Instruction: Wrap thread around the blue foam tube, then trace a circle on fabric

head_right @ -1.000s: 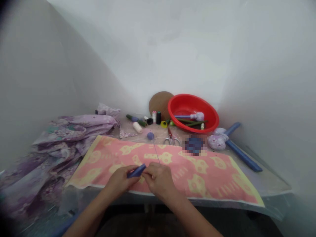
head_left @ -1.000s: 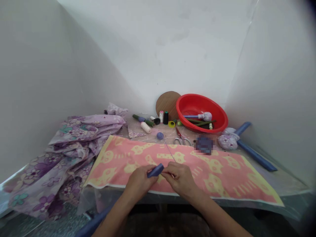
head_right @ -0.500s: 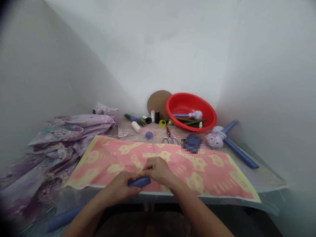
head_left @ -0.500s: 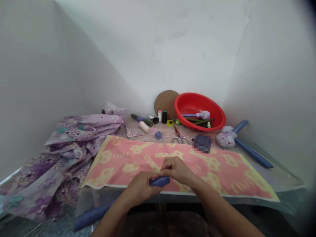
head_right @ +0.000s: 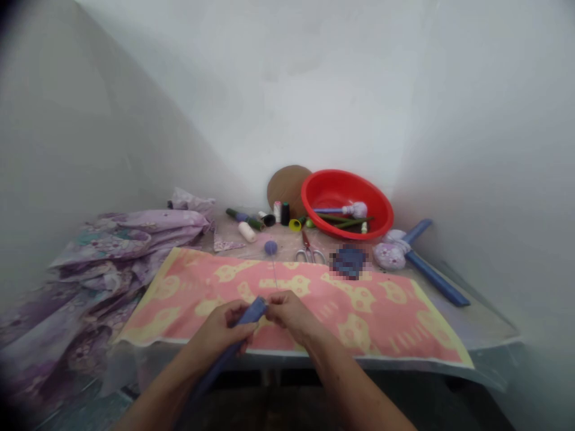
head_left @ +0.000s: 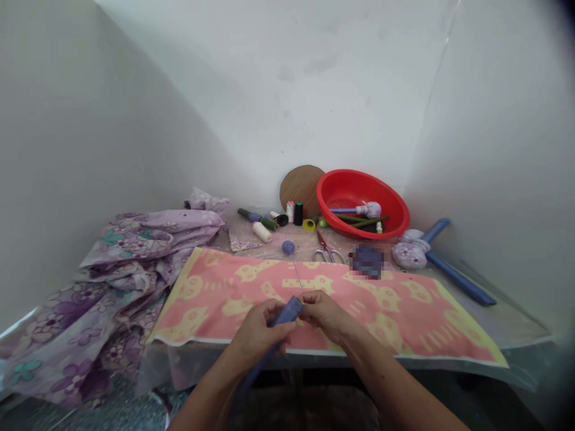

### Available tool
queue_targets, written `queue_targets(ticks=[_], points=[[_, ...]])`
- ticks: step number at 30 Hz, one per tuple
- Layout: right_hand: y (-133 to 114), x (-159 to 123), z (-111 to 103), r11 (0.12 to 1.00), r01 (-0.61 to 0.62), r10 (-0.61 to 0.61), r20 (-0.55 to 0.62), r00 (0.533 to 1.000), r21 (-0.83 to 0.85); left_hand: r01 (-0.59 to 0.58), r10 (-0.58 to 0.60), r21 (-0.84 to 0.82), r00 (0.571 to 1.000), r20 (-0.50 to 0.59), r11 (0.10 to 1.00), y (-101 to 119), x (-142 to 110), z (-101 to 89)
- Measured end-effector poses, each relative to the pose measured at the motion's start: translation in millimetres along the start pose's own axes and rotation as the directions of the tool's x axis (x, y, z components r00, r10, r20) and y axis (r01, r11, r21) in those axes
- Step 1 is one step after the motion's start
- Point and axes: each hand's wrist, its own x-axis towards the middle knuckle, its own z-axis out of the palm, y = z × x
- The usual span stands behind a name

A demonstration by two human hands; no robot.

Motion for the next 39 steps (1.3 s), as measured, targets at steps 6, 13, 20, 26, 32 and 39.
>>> queue_targets(ticks=[6, 13, 20, 26, 32, 39], points=[[-4.7, -8.0, 11.6, 0.993, 0.081, -0.091, -0.117, 0.989, -0.088, 0.007, -0.015, -0.113, 0.997, -0.071, 0.994, -3.9, 1.6, -1.9], [-5.0, -15.6, 13.1, 0.843, 0.24, -0.31, -0.07, 0.948, -0.482, 0.035, -0.041, -0.06, 0.992, -0.116, 0.998, -6.8, 3.5, -8.5], [-12.7, -26.0, 9.3, 0.573, 0.332, -0.472, 0.03, 0.881, -0.75, 0.029, -0.009, 0.118, 0.986, -0.165, 0.993, -10.4, 6.6, -12.4], [-23.1, -31.7, 11.6, 0.491, 0.389, -0.492, 0.121, 0.862, -0.78, 0.041, 0.041, 0.44, 0.984, -0.175, 0.897, -11.1, 5.2, -11.2], [-34.0, -20.8, 10.9, 0.455, 0.387, -0.486, 0.141, 0.863, -0.802, 0.026, 0.047, 0.697, 0.995, -0.086, 0.717, -14.4, 1.7, -4.4], [-21.0, -1.5, 2.2, 0.613, 0.263, -0.378, 0.016, 0.926, -0.745, -0.025, 0.013, 0.642, 1.0, 0.024, 0.766, -9.6, -5.8, 2.1]])
